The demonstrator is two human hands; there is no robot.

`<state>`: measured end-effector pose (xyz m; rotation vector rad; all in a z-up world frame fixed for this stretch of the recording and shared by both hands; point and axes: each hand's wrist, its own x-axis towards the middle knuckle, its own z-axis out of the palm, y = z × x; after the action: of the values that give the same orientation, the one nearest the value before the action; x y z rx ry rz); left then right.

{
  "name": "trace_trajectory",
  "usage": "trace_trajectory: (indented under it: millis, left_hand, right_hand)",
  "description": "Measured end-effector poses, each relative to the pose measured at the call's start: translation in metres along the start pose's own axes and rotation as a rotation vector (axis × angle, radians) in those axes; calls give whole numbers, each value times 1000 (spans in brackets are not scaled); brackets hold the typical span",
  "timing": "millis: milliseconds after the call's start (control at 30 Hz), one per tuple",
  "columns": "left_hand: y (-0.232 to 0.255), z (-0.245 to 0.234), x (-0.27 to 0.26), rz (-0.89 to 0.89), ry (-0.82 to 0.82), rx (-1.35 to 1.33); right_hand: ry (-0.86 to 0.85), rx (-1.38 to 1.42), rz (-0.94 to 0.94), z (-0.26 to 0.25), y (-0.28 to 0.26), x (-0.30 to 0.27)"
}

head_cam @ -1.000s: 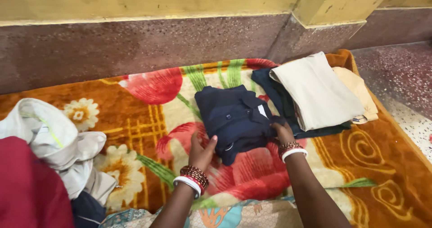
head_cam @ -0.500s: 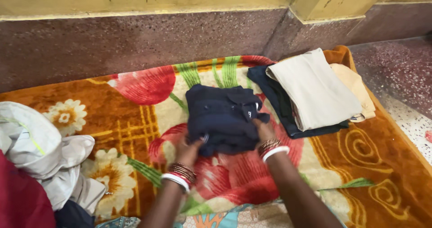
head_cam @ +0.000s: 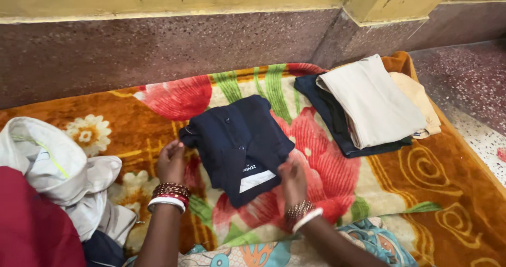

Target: The person folds a dark blue striped shirt on a floral mat, smoothing and aligning the fabric before stacking it. Then the person picks up a red shirt, buttons it, and begins folding it.

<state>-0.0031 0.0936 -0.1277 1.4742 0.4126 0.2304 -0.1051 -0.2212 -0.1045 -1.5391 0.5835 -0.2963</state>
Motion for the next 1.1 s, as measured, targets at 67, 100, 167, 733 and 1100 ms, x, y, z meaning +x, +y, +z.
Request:
trace_trajectory:
  millis: [67,100,167,733,1100]
  left_hand:
    - [3,6,1,26,-29,57]
    - [5,10,-1,20,-33,82]
    - [9,19,-5,6,-39,134]
    - [4,43,-6,-2,75,59]
    - [92,61,-40,598,-196,658]
  right_hand:
    - [-32,164,27,0,-5,44]
    - [-77,77,-52,4,-13,63]
    - [-168,-98,-209,18,-35,87]
    - [-666,-1018,-387,142,-116,63]
    - [-674,-919,-519,137,-172,115]
